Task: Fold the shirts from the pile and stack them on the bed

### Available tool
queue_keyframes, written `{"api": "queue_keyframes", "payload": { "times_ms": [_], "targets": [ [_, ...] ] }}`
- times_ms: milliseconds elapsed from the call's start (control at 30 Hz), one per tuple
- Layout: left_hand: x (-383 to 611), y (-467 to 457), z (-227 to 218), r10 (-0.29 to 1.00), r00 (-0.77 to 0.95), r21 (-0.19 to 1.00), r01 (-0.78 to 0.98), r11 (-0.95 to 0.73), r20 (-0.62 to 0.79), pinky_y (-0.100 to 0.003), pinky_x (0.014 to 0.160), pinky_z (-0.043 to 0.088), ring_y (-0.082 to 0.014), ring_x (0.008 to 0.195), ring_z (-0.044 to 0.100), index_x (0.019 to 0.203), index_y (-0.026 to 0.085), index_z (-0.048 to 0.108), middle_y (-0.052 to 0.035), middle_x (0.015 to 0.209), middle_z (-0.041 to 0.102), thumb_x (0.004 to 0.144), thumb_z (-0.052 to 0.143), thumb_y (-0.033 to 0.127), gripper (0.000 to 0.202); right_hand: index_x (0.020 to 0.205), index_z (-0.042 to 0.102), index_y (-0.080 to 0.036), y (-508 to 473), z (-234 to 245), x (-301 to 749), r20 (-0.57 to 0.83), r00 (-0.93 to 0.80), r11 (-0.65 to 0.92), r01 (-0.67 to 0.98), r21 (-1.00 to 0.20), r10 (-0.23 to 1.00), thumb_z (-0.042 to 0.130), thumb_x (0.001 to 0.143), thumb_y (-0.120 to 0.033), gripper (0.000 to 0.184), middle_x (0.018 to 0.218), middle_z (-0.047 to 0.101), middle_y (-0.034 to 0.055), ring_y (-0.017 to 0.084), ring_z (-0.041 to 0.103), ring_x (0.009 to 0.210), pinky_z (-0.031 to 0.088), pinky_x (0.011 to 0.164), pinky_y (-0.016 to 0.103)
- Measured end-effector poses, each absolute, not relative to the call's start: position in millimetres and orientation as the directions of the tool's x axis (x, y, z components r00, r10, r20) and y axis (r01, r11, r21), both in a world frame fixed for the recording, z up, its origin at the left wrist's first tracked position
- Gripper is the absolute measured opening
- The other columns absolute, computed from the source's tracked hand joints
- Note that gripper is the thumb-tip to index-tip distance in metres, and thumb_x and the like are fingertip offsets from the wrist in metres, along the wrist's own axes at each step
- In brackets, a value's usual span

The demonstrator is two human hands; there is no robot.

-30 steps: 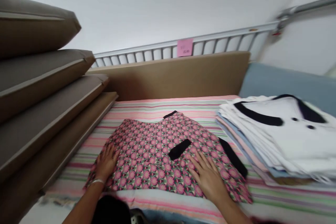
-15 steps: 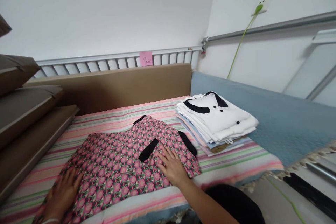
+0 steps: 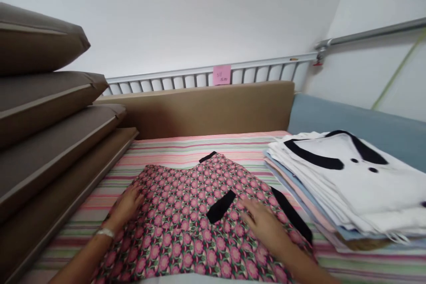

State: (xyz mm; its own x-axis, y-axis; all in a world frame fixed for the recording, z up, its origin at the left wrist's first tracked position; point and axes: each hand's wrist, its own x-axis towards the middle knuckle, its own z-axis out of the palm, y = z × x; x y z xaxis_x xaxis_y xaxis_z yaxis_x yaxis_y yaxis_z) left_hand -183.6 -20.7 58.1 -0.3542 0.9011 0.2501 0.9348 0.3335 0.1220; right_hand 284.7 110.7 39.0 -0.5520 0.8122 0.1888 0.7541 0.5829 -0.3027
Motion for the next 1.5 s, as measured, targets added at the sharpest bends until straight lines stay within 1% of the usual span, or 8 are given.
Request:
{"api": "queue_keyframes", "payload": {
  "times_ms": [167, 333, 600, 767, 967, 1233, 1367, 1500],
  "targets": [
    [-160, 39, 43, 0.963, -0.08, 0.012, 0.997, 0.08, 0.256, -0.049, 0.109, 0.025, -0.0247, 0.137, 0.025, 0.137, 0.027, 0.04, -0.0051, 0.147, 0.034, 0.09, 0.04, 0.04, 0.049, 0.125, 0.057, -0.021, 166, 76, 248, 0.286, -0.585, 0.648, 0.72, -0.246, 0.759, 0.036, 0.09, -0.045, 0.046, 0.131, 0.054, 0.0093, 0.026, 0.047, 0.123, 0.034, 0.105, 0.048],
    [-156, 75, 7, 0.984, 0.039, 0.02, 0.999, -0.043, 0.174, -0.055, 0.109, 0.02, -0.0261, 0.136, 0.027, 0.137, 0.035, 0.036, -0.0027, 0.146, 0.035, 0.09, 0.036, 0.048, 0.049, 0.118, 0.061, -0.029, 198, 66, 200, 0.119, -0.81, 0.807, 0.536, -0.247, 0.575, 0.042, 0.09, -0.044, 0.037, 0.134, 0.051, 0.0049, 0.024, 0.044, 0.126, 0.03, 0.107, 0.045],
    [-255, 147, 30, 0.966, -0.255, 0.046, 0.966, 0.254, 0.03, -0.041, 0.108, 0.027, -0.0249, 0.133, 0.032, 0.139, 0.014, 0.035, -0.0101, 0.146, 0.034, 0.085, 0.037, 0.03, 0.056, 0.121, 0.057, -0.016, 334, 68, 166, 0.042, -0.336, 0.311, 0.808, -0.501, 0.941, 0.057, 0.081, -0.033, 0.044, 0.124, 0.059, 0.0098, 0.022, 0.055, 0.112, 0.041, 0.094, 0.03],
    [-286, 184, 54, 0.943, -0.238, 0.091, 0.96, 0.264, -0.231, -0.031, 0.087, 0.044, -0.0242, 0.1, 0.058, 0.119, 0.016, 0.056, -0.0092, 0.11, 0.064, 0.066, 0.058, 0.042, 0.059, 0.103, 0.067, -0.014, 381, 54, 149, -0.129, -0.266, 0.164, 0.841, -0.515, 0.955, 0.072, 0.064, -0.036, 0.044, 0.096, 0.07, 0.0093, 0.025, 0.063, 0.09, 0.047, 0.078, 0.031],
    [-283, 178, 74, 0.91, -0.244, 0.096, 0.952, 0.291, -0.336, -0.022, 0.059, 0.041, -0.0174, 0.067, 0.059, 0.076, 0.017, 0.065, 0.0004, 0.067, 0.064, 0.055, 0.059, 0.028, 0.025, 0.07, 0.066, -0.015, 379, 58, 145, -0.126, -0.281, 0.161, 0.802, -0.576, 0.951, 0.07, 0.068, -0.032, 0.018, 0.064, 0.064, 0.0009, 0.016, 0.059, 0.067, 0.045, 0.065, 0.027],
    [-256, 127, 116, 0.966, -0.247, 0.047, 0.967, 0.251, -0.076, -0.027, 0.075, 0.039, -0.0203, 0.082, 0.058, 0.086, 0.019, 0.062, -0.0039, 0.082, 0.067, 0.075, 0.045, 0.03, 0.023, 0.075, 0.062, -0.016, 306, 131, 181, 0.167, -0.317, 0.351, 0.713, -0.607, 0.933, 0.061, 0.074, -0.033, 0.016, 0.067, 0.062, 0.0001, 0.015, 0.056, 0.065, 0.044, 0.064, 0.027],
    [-251, 67, 134, 0.972, -0.106, -0.051, 0.992, 0.119, 0.209, -0.039, 0.1, 0.028, -0.0245, 0.1, 0.055, 0.087, 0.02, 0.065, -0.0072, 0.095, 0.067, 0.081, 0.044, 0.029, 0.023, 0.081, 0.064, -0.021, 218, 146, 229, 0.432, -0.433, 0.606, 0.645, -0.464, 0.791, 0.047, 0.081, -0.041, 0.026, 0.087, 0.067, 0.006, 0.022, 0.06, 0.084, 0.046, 0.077, 0.036],
    [-236, -8, 107, 0.937, -0.079, -0.123, 0.984, 0.128, 0.342, -0.046, 0.107, 0.019, -0.0228, 0.095, 0.057, 0.093, 0.023, 0.066, -0.0057, 0.092, 0.067, 0.085, 0.039, 0.022, 0.028, 0.088, 0.066, -0.027, 138, 102, 274, 0.417, -0.623, 0.749, 0.584, -0.314, 0.661, 0.047, 0.082, -0.037, 0.022, 0.095, 0.068, 0.0066, 0.026, 0.059, 0.096, 0.039, 0.095, 0.046]
  ]
}}
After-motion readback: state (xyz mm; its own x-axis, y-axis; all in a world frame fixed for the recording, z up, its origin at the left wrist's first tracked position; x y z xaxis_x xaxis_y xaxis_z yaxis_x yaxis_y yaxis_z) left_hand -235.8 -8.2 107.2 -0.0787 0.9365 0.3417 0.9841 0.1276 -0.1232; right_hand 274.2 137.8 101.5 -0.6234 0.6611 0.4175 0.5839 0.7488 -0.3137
